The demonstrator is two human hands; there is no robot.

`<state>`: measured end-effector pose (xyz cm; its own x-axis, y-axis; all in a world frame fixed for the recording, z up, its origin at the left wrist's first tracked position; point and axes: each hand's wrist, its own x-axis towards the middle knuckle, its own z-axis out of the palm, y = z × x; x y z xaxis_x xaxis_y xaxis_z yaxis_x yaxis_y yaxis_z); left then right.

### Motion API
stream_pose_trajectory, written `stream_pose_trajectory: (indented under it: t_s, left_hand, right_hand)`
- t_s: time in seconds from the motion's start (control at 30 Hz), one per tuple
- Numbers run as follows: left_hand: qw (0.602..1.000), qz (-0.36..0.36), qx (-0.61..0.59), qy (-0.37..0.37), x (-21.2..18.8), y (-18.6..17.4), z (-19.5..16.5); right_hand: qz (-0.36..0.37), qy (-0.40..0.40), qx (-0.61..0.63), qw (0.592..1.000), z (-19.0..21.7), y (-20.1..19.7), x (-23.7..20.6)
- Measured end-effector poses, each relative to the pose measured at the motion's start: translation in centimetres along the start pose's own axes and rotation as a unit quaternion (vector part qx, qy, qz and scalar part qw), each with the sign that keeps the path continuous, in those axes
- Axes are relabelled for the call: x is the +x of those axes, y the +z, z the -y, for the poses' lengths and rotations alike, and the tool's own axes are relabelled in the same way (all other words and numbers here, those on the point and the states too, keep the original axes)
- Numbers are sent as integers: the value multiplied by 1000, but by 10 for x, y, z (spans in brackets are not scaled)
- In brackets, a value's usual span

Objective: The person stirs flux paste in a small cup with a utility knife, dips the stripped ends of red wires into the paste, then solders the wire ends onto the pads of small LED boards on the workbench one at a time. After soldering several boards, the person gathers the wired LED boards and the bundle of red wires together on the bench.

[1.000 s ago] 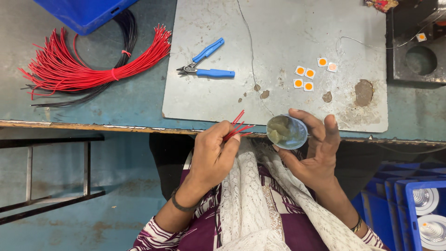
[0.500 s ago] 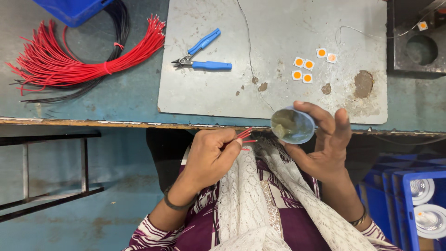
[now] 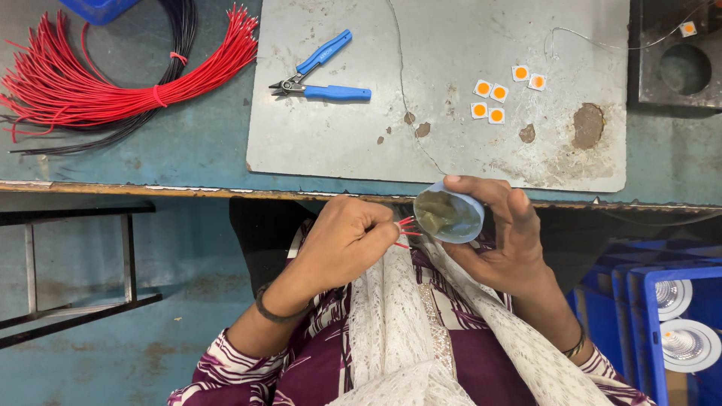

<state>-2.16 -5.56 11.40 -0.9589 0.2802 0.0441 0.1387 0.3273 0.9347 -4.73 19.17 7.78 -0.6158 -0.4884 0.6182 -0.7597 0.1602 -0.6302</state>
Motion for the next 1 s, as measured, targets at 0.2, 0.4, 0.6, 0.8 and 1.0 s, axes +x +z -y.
stream_pose_trajectory:
  t_s: [0.2, 0.4, 0.6, 0.8, 1.0]
  left_hand:
    - [1000, 12, 12, -8, 3, 0, -1]
    - [999, 29, 9, -16, 3, 1, -1]
    - [999, 28, 11, -12, 3, 1, 0]
    - [999, 27, -18, -25, 4, 0, 1]
    - [999, 31, -34, -24, 3, 1, -4]
  right_hand:
    - [7, -2, -2, 1000, 0, 1, 3]
    - [8, 10, 26, 1000, -1, 3, 3]
    - [11, 17, 59, 998, -3, 3, 1]
    - [-8, 64, 137, 989, -6, 5, -6]
    - [-40, 132, 235, 962, -10, 5, -14]
